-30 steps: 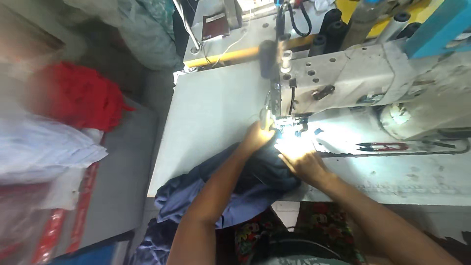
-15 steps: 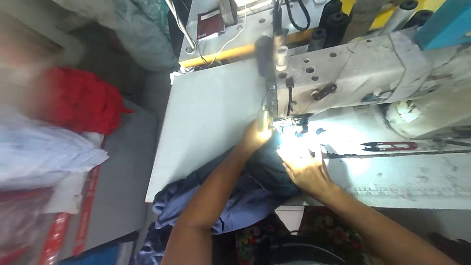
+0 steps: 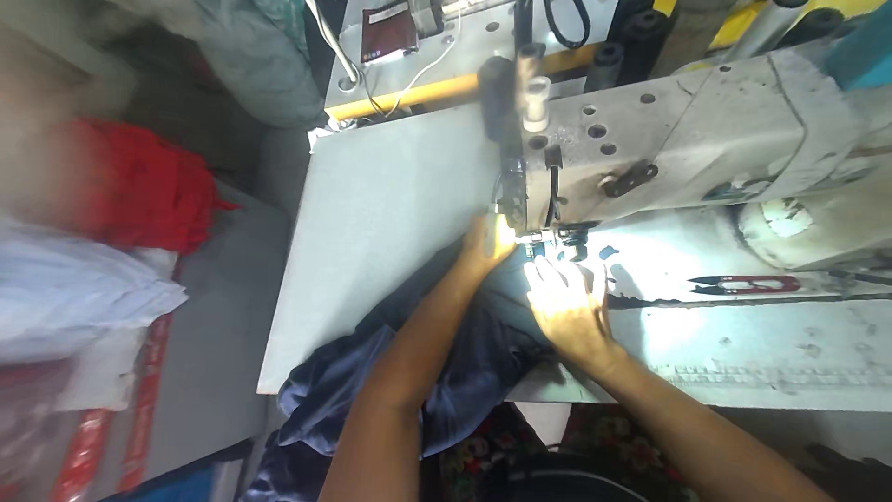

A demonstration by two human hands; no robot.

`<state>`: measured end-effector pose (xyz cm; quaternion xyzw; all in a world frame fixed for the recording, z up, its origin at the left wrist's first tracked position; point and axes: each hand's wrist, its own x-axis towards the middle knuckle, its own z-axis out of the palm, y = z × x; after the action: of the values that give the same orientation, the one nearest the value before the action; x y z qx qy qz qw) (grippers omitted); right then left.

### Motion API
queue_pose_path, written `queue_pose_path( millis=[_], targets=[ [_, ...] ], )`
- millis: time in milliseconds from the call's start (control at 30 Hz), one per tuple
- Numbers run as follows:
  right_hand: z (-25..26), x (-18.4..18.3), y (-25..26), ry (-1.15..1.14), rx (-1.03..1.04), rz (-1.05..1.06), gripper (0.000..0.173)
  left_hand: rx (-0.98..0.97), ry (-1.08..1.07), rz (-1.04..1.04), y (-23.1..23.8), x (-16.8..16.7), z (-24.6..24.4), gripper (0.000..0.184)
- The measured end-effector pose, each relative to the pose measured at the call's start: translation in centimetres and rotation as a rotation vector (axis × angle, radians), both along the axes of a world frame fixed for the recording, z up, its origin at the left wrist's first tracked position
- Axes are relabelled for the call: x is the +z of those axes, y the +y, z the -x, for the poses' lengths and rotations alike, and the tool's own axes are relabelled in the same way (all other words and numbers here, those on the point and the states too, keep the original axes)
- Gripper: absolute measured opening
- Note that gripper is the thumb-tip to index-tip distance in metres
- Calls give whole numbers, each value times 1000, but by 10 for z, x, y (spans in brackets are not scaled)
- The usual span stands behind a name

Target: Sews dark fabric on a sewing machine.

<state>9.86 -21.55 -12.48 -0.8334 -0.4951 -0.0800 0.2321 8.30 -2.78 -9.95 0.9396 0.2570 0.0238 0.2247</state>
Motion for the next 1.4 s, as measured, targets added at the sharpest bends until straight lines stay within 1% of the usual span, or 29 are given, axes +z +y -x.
queue_pose_path(
  millis=[133, 200, 433, 567, 700, 833, 967, 1133, 1267, 1333, 1400],
  targets=[
    [0, 2, 0, 27, -3, 27, 39, -9, -118, 1, 5, -13, 3, 34],
    [-1, 2, 0, 37, 5, 23, 40, -14, -128, 15, 4, -10, 4, 33],
    [-1, 0, -1, 32, -2, -4, 38, -47, -208, -74, 3, -15, 5, 28],
    [-2, 0, 0, 14, -17, -8, 37, -42, -166, -23, 1, -4, 4, 28],
    [-1, -1, 0, 27, -4, 7, 39, -49, -221, -13, 2, -6, 6, 26],
    [-2, 0, -1, -2, 0, 31, 41, -7, -168, 108, 2, 3, 7, 29],
    [-2, 2, -2, 3, 1, 44, 42, -48, -155, 103, -3, 18, 7, 27],
    [-2, 1, -2, -14, -8, 23, 40, -57, -223, 78, -4, 14, 7, 28],
    [-3, 1, -3, -7, -10, 20, 40, -56, -209, 62, -5, 14, 8, 32],
    [-3, 1, -3, -14, -10, 20, 39, -63, -239, 34, -4, 9, 9, 31],
    [-3, 1, -3, -23, -10, 18, 39, -54, -240, 69, -2, 8, 9, 33]
  ],
)
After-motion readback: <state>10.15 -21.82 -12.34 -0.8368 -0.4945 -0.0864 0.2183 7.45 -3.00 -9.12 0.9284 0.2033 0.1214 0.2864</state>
